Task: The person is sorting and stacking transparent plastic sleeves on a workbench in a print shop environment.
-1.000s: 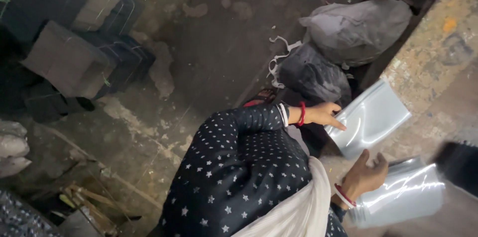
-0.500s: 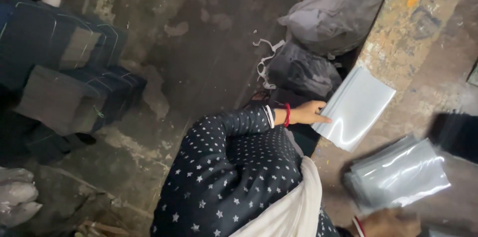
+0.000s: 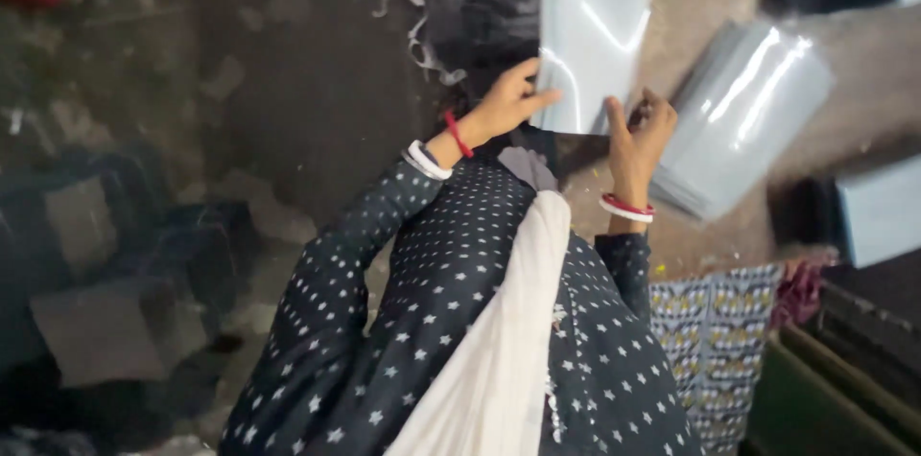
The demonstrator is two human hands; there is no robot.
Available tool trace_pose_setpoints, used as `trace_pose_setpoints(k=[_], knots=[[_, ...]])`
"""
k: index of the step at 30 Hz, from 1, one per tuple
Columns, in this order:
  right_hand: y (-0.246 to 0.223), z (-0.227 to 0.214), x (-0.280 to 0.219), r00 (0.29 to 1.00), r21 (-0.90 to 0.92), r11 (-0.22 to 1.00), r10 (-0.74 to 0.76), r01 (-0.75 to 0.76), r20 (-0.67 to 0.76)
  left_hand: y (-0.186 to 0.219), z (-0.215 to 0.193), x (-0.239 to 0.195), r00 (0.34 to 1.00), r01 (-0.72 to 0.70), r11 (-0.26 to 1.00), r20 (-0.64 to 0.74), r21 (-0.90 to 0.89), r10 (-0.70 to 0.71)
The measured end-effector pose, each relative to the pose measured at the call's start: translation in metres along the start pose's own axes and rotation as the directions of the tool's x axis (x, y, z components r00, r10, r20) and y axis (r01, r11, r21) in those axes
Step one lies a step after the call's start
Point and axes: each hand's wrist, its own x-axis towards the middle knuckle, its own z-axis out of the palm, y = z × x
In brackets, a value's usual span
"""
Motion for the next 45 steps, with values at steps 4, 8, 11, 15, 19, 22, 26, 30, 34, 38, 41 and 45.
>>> trace_pose_setpoints(k=[4, 8, 11, 15, 19, 22, 26, 30, 34, 38, 41, 45], knots=[[0.018, 0.004, 0.004, 0.975, 0.231, 0.948, 0.22, -0.221, 0.032, 0.017, 0.008, -0.007, 0.995, 0.082, 0.956, -0.026, -0.281, -0.093], [-0.056, -0.022, -0.001, 0.992, 0.029, 0.998, 0.06, -0.057, -0.107, 0.017, 0.012, -0.014, 0.986, 0.142, 0.95, -0.04, -0.277, -0.159], [-0.058, -0.032, -0.004, 0.945, -0.318, 0.925, -0.274, 0.209, -0.177, 0.013, 0.011, -0.016, 0.979, 0.186, 0.953, -0.036, -0.239, -0.201], [-0.001, -0.081, -0.012, 0.954, 0.522, 0.852, 0.196, -0.05, -0.227, 0.011, 0.013, -0.017, 0.973, 0.219, 0.959, -0.034, -0.181, -0.229], [0.096, -0.135, -0.032, 0.881, 0.175, 0.974, 0.208, -0.145, -0.425, 0.006, 0.009, -0.024, 0.972, 0.23, 0.959, 0.003, -0.168, -0.233], [0.049, -0.124, -0.029, 0.926, -0.482, 0.876, -0.177, -0.007, -0.335, 0.0, 0.002, -0.02, 0.977, 0.212, 0.961, 0.043, -0.179, -0.208], [-0.003, -0.047, -0.02, 0.976, -0.347, 0.912, -0.202, 0.219, 0.084, 0.011, 0.004, -0.019, 0.975, 0.221, 0.954, 0.052, -0.202, -0.215], [-0.058, -0.016, 0.0, 0.963, -0.253, 0.93, -0.269, 0.268, 0.029, 0.01, 0.008, -0.02, 0.97, 0.241, 0.959, 0.018, -0.151, -0.241], [-0.063, -0.011, 0.005, 0.976, -0.4, 0.897, -0.216, 0.19, -0.022, 0.0, 0.008, -0.019, 0.98, 0.195, 0.967, -0.002, -0.164, -0.198], [-0.026, -0.021, -0.005, 0.98, 0.215, 0.976, 0.021, 0.023, -0.199, -0.018, 0.007, -0.018, 0.984, 0.17, 0.97, -0.021, -0.174, -0.176], [-0.023, -0.088, 0.003, 0.889, 0.546, 0.834, 0.309, -0.082, -0.338, -0.006, 0.009, -0.018, 0.984, 0.171, 0.971, -0.017, -0.167, -0.176], [0.069, -0.135, -0.011, 0.812, 0.462, 0.88, 0.346, -0.107, -0.47, -0.006, 0.011, -0.017, 0.985, 0.165, 0.967, -0.009, -0.192, -0.17]])
